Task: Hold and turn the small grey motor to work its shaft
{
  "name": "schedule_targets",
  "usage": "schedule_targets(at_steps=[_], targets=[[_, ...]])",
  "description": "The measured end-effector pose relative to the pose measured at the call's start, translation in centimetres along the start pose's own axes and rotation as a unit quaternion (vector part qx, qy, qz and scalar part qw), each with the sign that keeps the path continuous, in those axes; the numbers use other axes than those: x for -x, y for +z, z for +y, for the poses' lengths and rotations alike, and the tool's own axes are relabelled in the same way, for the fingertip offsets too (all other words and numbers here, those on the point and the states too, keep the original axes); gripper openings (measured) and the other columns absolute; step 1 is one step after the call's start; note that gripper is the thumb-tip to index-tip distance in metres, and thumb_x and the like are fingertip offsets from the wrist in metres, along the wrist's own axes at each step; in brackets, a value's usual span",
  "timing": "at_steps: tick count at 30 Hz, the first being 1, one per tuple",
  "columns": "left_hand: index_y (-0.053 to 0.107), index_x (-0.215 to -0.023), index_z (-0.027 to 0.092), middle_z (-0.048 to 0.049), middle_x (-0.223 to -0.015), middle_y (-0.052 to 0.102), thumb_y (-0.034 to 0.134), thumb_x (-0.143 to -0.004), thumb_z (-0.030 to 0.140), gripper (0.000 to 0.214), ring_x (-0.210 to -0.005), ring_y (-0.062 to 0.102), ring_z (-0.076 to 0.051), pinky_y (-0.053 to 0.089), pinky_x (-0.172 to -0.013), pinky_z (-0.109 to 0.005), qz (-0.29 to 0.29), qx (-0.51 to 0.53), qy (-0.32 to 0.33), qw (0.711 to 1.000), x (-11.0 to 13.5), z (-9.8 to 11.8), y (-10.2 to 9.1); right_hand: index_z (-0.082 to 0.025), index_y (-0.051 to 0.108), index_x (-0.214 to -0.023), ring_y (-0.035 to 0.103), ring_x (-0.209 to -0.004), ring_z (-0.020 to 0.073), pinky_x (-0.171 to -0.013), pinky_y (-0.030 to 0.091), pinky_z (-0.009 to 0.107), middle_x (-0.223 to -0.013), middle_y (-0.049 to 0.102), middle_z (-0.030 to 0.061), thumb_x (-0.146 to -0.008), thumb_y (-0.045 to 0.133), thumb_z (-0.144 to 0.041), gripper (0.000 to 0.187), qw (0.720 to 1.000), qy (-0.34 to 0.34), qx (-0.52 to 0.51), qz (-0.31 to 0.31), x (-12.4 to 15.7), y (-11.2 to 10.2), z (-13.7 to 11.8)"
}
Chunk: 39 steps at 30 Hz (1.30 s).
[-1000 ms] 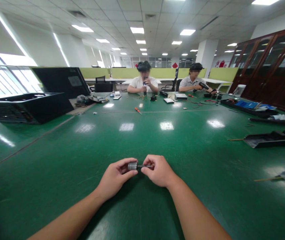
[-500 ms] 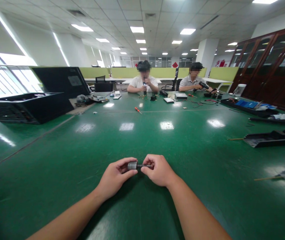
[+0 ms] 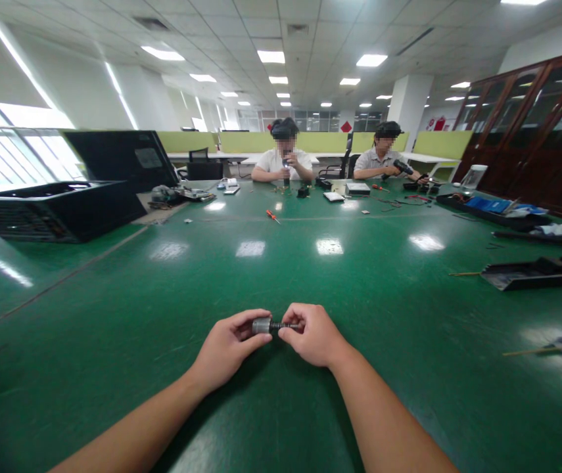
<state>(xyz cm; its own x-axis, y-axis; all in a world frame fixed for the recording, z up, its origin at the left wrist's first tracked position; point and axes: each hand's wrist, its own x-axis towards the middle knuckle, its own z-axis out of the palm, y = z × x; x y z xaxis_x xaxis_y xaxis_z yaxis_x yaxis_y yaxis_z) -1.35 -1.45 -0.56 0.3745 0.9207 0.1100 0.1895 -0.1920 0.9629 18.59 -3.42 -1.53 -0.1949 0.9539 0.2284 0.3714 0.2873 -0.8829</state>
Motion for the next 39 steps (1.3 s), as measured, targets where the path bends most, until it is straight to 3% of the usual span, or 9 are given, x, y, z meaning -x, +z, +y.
schedule_targets(at_steps=[39], targets=[[0.068,-0.107,0.016,-0.0077,-0.102,0.072,0.077,-0.069,0.028,0.041,-0.094,0.067,-0.024,0.053,-0.091,-0.036,-0.001,0.008,-0.001,1.0,-0.06,-0.41,-0.08,-0.017,0.059,-0.076,0.045,-0.051,0.0095,-0.05,0.034,0.021,-0.06,0.052,-0.0038,-0.076,0.061,-0.02,0.004,1.0,-0.002,-0.005,-0.002,-0.02,-0.04,0.28]])
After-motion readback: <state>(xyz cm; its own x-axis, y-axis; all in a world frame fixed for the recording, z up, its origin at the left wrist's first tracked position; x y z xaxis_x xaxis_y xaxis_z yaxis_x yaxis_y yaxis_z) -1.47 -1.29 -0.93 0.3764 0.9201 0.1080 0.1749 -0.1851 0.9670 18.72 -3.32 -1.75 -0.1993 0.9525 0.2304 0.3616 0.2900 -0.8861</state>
